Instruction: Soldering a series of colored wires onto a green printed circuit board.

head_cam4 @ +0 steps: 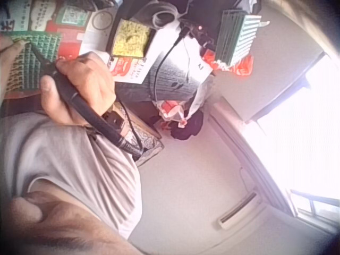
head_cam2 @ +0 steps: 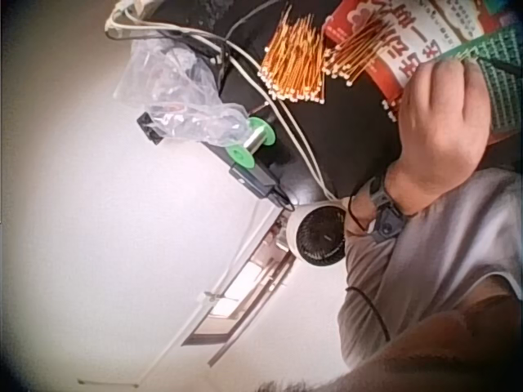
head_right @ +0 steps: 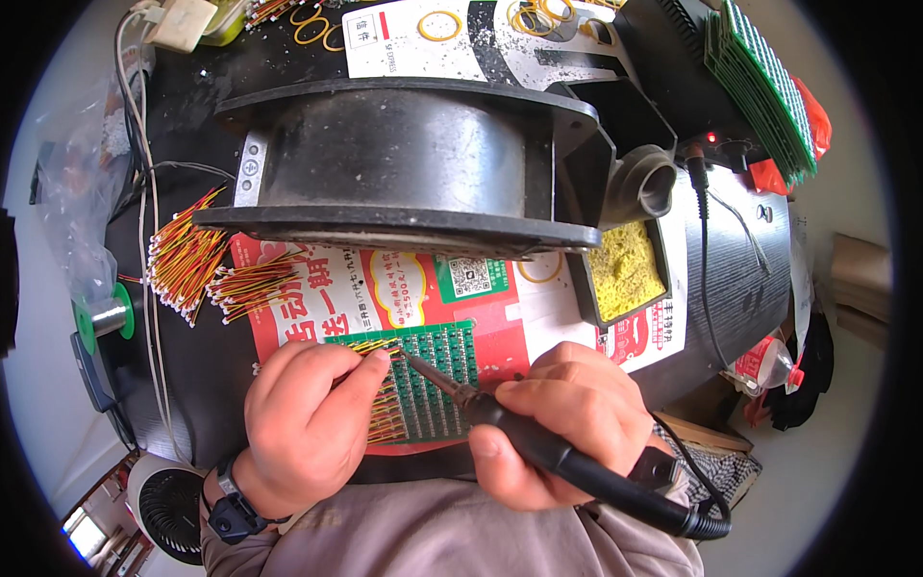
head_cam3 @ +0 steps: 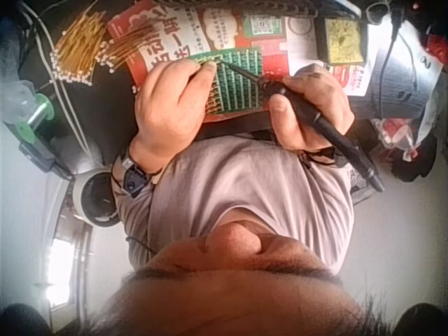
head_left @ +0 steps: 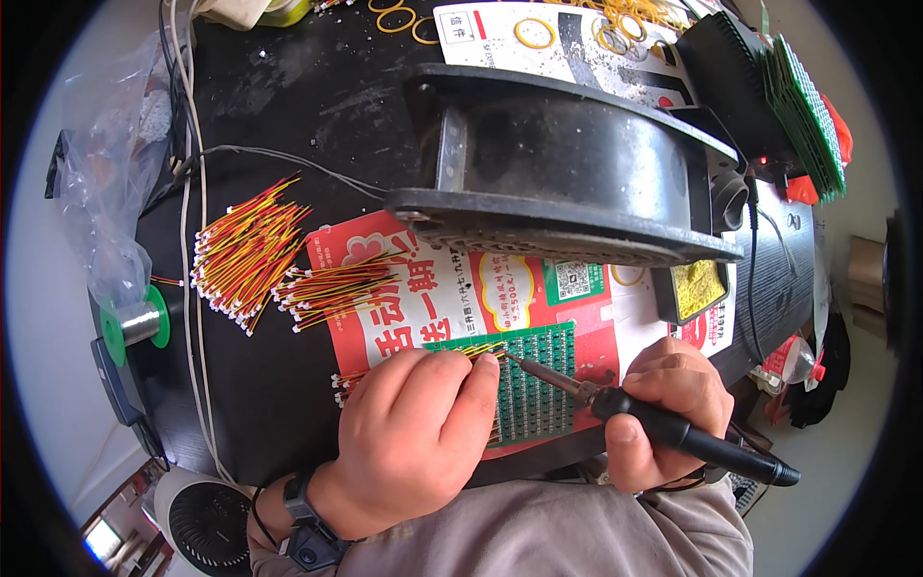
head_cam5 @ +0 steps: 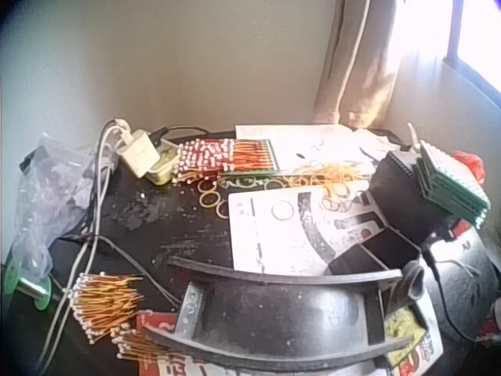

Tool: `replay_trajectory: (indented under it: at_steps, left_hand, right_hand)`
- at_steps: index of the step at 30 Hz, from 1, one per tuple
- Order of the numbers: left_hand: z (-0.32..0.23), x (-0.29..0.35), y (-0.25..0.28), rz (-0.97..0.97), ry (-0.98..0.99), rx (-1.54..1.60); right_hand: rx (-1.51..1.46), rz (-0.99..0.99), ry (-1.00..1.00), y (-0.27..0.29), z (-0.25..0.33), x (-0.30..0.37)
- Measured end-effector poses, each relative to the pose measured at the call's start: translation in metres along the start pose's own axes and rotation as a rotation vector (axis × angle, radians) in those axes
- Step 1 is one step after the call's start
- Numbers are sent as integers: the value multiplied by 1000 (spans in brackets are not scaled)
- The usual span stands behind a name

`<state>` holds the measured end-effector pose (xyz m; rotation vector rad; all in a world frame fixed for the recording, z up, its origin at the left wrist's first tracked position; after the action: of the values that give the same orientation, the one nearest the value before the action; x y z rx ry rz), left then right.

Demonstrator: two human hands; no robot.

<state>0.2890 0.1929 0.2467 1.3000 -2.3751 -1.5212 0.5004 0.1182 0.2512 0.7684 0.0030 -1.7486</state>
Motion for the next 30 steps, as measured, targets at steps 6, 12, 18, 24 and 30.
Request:
replay_trajectory:
  at_steps: [6,12,18,24,30]
  left_hand:
    - [0,0,-1,-3,-2,2]
    - [0,0,0,0,6,3]
    - [-2,1,1,-29,14,20]
    - [-5,1,5,-23,-9,22]
    - [-1,5,1,-32,27,61]
  right_hand:
    - [-43,-96,34,-1,-2,8]
    - [-47,-136,3,-1,-2,9]
    - [-55,-106,1,0,-1,7]
    - [-43,-84,4,2,-1,5]
    - [-47,-69,8,0,-1,4]
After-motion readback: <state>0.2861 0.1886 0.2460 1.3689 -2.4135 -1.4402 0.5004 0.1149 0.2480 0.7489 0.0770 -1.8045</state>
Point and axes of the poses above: each hand's wrist, its own x-axis away from the middle knuckle, its own y-axis out of the back of the hand, z = x × y, the point moved 2 cm from there along -x, towards the middle knuckle, and after that the axes turned 5 degrees about -z, right-handed, at the moved point
